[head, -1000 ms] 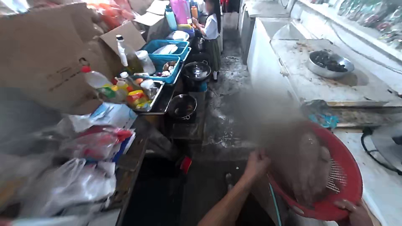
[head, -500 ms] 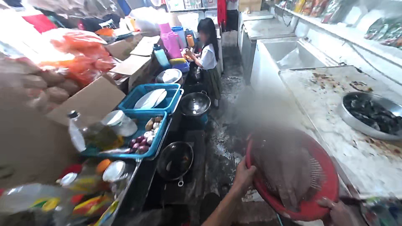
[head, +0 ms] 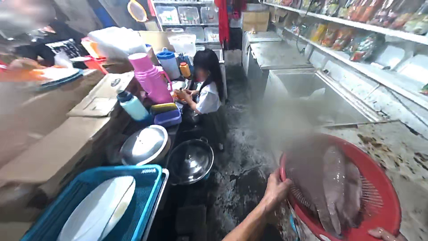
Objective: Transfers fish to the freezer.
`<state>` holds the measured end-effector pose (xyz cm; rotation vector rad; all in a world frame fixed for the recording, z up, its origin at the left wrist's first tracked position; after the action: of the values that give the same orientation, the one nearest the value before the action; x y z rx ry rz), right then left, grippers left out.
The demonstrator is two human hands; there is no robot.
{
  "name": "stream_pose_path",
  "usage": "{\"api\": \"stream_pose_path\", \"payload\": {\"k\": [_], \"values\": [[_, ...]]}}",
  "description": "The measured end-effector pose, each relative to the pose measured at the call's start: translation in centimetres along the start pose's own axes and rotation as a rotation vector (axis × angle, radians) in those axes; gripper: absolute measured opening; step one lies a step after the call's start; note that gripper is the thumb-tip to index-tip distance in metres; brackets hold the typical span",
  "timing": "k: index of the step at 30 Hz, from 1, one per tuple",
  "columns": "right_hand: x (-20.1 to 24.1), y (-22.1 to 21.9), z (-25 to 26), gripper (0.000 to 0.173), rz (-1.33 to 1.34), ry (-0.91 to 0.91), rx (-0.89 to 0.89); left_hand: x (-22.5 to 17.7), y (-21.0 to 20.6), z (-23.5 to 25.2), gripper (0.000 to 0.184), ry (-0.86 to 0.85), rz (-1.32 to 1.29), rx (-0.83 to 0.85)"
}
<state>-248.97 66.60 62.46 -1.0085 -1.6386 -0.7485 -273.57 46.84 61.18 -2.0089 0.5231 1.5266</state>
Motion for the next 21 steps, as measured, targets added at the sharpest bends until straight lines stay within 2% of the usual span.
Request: {"api": "stream_pose_path", "payload": {"k": [5, 9, 12, 16, 21], "values": [[2.7, -10.2, 12.0, 0.049, 0.049, 0.021, 0.027, -5.0, 4.2, 14.8, 0.047, -0.049, -0.034, 0.022], [5.1, -20.2, 22.1, 0.045, 0.073, -0.002, 0.082, -9.2, 8.8, 26.0, 0.046, -0.060, -0.011, -0.059], [6.5, -28.8, 29.1, 0.051, 0.060, -0.029, 0.118, -12.3, 13.7, 34.2, 0.046, -0.058, 0.006, -0.135], [8.2, -40.4, 38.2, 0.042, 0.075, -0.079, 0.137, -15.6, 20.4, 45.1, 0.045, -0.064, 0.022, -0.224], [10.7, -55.3, 49.9, 0.045, 0.072, -0.075, 0.203, -20.1, 28.8, 59.8, 0.046, -0.072, 0.043, -0.277]]}}
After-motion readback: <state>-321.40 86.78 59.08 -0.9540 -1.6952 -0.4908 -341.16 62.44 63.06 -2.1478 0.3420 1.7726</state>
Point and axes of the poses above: each hand's wrist, its own z-axis towards the middle knuckle, its own y-axis out of the back of the hand, x = y × z, the point moved 5 cm from there along z, towards the middle knuckle, and after that the axes turned 3 degrees about -z, right-handed, at the moved point
